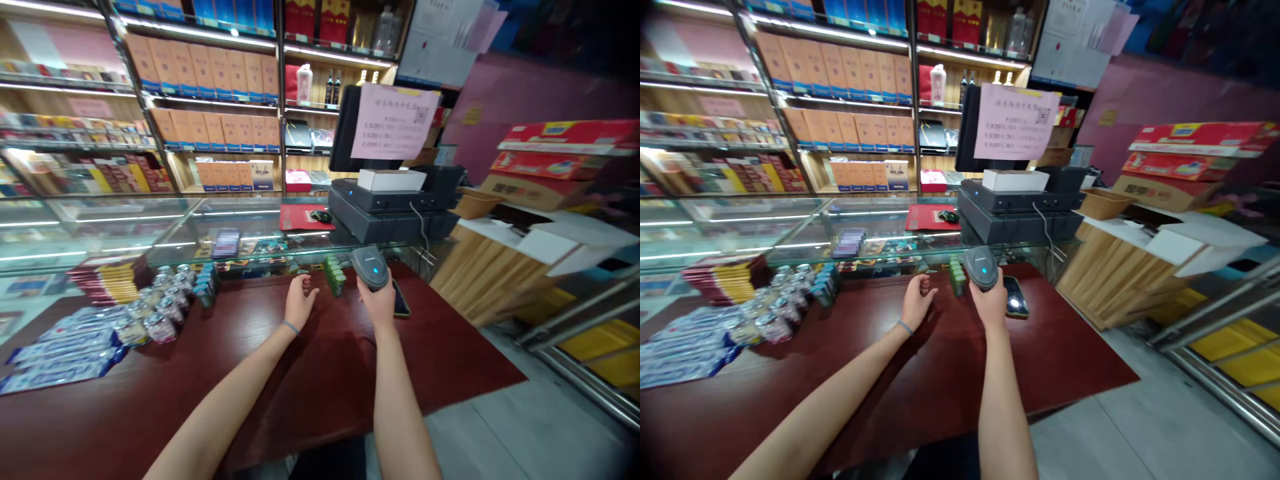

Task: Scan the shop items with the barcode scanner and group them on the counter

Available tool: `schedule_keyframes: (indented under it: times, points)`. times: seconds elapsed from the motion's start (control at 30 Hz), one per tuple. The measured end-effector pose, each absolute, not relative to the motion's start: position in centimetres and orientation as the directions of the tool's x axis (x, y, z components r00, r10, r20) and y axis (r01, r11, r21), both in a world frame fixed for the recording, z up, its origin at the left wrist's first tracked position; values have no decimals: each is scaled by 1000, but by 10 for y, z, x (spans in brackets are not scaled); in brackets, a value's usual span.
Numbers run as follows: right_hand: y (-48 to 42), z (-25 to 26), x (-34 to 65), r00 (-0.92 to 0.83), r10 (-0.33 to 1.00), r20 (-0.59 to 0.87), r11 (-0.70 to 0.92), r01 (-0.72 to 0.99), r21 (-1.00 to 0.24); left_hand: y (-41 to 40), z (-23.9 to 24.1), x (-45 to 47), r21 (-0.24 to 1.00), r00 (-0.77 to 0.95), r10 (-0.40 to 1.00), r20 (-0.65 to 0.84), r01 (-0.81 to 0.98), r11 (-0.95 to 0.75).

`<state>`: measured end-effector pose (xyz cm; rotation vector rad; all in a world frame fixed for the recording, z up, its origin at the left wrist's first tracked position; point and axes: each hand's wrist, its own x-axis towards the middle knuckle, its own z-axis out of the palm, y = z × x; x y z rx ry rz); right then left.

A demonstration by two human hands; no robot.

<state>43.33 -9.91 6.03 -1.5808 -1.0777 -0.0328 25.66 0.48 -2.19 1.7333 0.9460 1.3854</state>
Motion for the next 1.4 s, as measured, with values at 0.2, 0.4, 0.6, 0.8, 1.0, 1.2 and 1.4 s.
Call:
schedule_keyframes:
  times: [0.2,0.4,0.6,0.8,1.0,1.2,1.4]
  points:
    - [-94,63,401,515,701,494,111,605,-789,7,-4,155,858,-16,869,495,168,-486]
    - [-88,56,370,413,792,449,133,602,-787,9,2,68,846,-218,824,523,250,-471]
    - [-84,43,334,251,863,438,196,633,-749,11,-8,22,810,-349,735,581,333,-482]
    - [-89,35,298,51,910,412,253,720,-647,11,-15,12,735,-353,664,659,490,-469]
    - [-92,28,284,-39,906,421,262,832,-488,14,-19,16,720,-243,747,618,558,-414]
    - [-90,22,288,-60,905,421,285,821,-494,17,-26,18,783,-201,824,529,490,-383]
    - [-91,26,290,-79,903,422,292,833,-470,19,-25,17,791,-210,821,531,470,-391]
